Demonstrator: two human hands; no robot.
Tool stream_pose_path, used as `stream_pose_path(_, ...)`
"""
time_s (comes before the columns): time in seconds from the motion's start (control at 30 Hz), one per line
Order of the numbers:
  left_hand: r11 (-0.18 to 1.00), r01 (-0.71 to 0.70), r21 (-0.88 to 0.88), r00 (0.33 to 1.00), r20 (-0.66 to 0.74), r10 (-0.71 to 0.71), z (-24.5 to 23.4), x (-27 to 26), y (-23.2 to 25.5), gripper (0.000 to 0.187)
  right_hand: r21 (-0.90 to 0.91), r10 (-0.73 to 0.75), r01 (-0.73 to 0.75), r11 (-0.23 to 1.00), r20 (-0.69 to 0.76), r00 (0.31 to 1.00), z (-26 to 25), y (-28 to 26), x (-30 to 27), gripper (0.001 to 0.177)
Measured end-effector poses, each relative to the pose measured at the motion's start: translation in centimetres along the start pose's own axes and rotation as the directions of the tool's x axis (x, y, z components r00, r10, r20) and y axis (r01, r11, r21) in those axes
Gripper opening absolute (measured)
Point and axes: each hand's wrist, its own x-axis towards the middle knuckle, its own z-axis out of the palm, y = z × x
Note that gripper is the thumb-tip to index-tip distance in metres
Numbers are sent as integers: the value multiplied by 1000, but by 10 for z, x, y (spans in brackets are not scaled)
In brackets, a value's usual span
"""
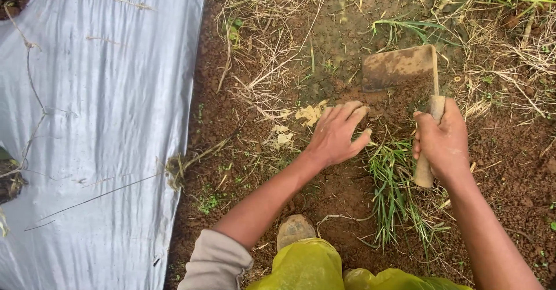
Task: The person uses a hand hoe to loosen the soil and remove weeds from the ground next to a plastic-covered garden bed. They gather the uprooted weeds by hand and walk along the bed to clear the area.
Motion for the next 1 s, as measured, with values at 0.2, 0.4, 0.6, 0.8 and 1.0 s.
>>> stream_pose_path(0.2, 877, 285, 388, 954, -202, -221, -24, 66, -68, 63, -64, 32, -30, 997, 32, 999, 1, -5, 9, 3)
stream_pose_path(0.4, 897, 287, 337, 950, -223, -220, -28, 70, -94, 35, -15, -258, 257, 966, -66, 964, 6, -60, 19, 12)
stream_pose_path(0.6, 943, 250, 219, 950, -246, -195, -27, 66, -91, 32, 412, -311, 330, 849, -115, 943, 71, -28, 65, 21)
stream_pose_path(0.8, 944, 265, 197, 961, -139, -240, -34, 60, -90, 24, 87, -93, 95, 992, -19, 995, 69, -42, 43, 19)
stream_pose_path(1.0, 944, 281, 174, 958, -108, -265, -35, 55, -93, 26, 465, -224, 277, 841, -168, 960, 81, -19, 70, 22)
